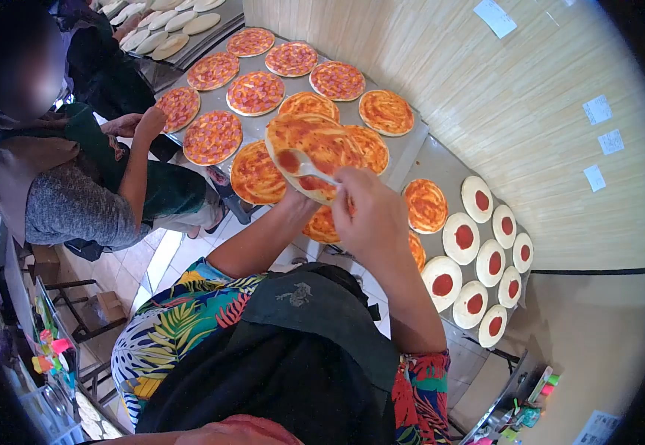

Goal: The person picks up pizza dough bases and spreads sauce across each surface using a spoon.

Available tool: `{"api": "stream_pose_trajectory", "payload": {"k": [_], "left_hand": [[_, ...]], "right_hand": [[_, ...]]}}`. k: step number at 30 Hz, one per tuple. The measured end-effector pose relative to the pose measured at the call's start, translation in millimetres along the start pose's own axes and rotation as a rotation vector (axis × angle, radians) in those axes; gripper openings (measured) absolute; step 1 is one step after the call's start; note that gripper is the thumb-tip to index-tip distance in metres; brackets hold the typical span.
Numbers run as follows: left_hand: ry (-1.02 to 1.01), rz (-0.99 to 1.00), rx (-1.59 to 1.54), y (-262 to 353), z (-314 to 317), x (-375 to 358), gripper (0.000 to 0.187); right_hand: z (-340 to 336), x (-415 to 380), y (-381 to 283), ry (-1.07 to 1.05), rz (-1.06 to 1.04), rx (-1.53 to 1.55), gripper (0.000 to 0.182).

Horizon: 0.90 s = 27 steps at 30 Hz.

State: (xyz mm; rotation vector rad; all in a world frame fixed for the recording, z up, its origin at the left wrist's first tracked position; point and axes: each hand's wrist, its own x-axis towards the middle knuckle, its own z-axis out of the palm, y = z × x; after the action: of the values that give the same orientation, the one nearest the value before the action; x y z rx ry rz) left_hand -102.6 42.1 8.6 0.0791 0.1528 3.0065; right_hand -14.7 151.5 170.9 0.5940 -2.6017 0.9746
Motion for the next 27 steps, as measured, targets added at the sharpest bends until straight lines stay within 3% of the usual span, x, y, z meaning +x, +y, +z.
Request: {"api": "stream_pose_trajectory", "payload": {"k": [3,9,12,17,20,25,27], "left_hand": [[-0.072,0.001,0.020,2.5,-1.9,3.6,0.048],[0.153,0.048,-0.033,8.3,8.8,0.2,0.050],[0.015,0.028,-0.044,8.9,6.4,2.4,0.050],[0.045,0.013,0.001,8.5,4.4,4.7,0.049],[0.047,0.005,-0.066,5.7,2.0,8.3,0.049],[0.108,0.024,-0.177,7.4,13.0,2.8,0.048],[0.034,-0.030,-0.163,9.3,11.6,2.1,0.048]], "right_hand": [[-2.9,-4.9,-8.7,-0.108,-0.027,-0.113,0.014],[-17.4,-26.4,16.1,0.035,0.020,-0.166,0.015],[-15.1,-27.5,5.5,0.087,-0.029,-0.190,0.016],[-16.4,-37.8,-12.0,-0.013,-0.078,-0.252,0.019],[-16.1,-46.1,11.6,0.118,-0.050,-0.166,0.018],[-15.5,-49.8,0.7,0.097,0.043,-0.099,0.016],[-14.4,-52.8,-2.0,0.063,0.038,-0.074,0.015]]}}
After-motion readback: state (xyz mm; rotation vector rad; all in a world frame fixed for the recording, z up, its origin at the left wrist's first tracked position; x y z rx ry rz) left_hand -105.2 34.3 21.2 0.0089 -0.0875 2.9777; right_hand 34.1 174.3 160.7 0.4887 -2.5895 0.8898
